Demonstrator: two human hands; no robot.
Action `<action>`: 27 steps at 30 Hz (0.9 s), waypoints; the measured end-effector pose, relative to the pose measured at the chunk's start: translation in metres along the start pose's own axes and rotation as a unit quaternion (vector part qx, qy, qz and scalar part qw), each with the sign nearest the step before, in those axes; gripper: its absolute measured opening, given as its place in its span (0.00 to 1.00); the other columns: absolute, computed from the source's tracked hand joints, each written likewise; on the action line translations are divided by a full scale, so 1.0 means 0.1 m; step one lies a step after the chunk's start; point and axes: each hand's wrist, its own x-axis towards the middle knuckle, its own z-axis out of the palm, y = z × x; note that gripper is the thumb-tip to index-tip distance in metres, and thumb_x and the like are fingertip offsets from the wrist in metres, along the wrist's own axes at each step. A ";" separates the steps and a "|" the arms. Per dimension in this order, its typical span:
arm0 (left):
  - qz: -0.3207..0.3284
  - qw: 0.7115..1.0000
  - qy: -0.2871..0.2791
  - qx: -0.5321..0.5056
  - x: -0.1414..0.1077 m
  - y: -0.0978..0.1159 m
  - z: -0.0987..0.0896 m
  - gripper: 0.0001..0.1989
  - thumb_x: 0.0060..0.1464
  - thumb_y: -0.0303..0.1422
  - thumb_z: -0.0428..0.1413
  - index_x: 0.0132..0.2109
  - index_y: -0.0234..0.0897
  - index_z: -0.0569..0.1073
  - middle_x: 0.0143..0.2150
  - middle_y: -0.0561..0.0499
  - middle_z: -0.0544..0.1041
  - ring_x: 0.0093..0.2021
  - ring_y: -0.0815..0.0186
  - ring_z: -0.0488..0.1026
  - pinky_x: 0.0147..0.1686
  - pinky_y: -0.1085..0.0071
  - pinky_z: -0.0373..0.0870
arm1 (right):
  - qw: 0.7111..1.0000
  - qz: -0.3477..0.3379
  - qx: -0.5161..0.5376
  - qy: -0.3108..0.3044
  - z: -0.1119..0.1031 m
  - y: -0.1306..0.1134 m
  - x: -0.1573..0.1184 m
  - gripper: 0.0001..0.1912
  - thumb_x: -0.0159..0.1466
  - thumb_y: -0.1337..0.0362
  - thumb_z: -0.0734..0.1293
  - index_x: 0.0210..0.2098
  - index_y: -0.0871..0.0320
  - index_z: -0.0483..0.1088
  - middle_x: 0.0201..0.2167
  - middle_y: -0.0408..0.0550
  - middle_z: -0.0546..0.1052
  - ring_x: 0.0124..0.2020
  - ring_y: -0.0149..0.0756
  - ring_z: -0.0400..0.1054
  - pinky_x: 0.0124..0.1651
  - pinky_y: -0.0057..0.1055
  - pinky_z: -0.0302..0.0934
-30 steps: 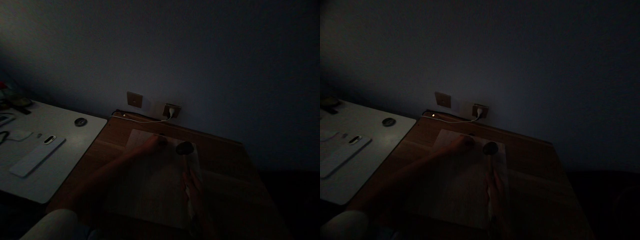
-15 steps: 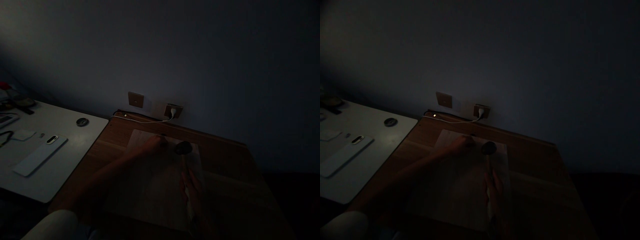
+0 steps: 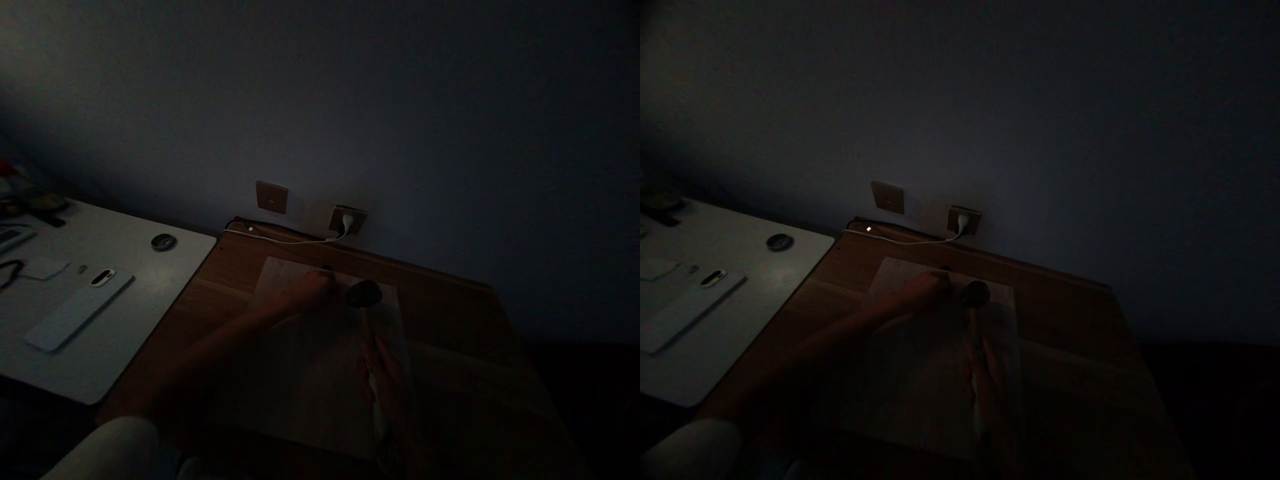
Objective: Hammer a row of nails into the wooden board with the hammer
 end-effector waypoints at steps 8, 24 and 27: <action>0.000 0.996 0.050 -0.078 0.00 -0.13 0.20 0.10 0.62 0.26 0.58 0.47 0.35 0.83 0.46 0.44 0.83 0.46 0.61 0.80 0.49 0.70 0.74 | 1.000 -0.003 0.001 -0.003 0.10 -0.13 -0.02 0.30 0.56 0.32 0.72 0.36 0.54 0.69 0.17 0.34 0.66 0.12 0.25 0.54 0.14 0.24 0.48; -0.050 0.981 0.082 -0.167 -0.04 -0.16 0.25 0.24 0.56 0.26 0.60 0.61 0.34 0.76 0.48 0.46 0.84 0.43 0.63 0.81 0.45 0.71 0.74 | 0.999 -0.043 -0.022 -0.025 0.21 -0.32 0.02 0.28 0.61 0.35 0.70 0.42 0.54 0.71 0.16 0.32 0.64 0.13 0.25 0.53 0.16 0.24 0.48; -0.053 0.980 0.076 -0.179 -0.04 -0.17 0.27 0.25 0.56 0.25 0.60 0.61 0.34 0.75 0.46 0.47 0.85 0.43 0.63 0.82 0.43 0.72 0.74 | 0.998 -0.041 -0.035 -0.028 0.19 -0.24 0.06 0.26 0.63 0.36 0.69 0.41 0.54 0.71 0.19 0.34 0.66 0.14 0.25 0.55 0.16 0.24 0.49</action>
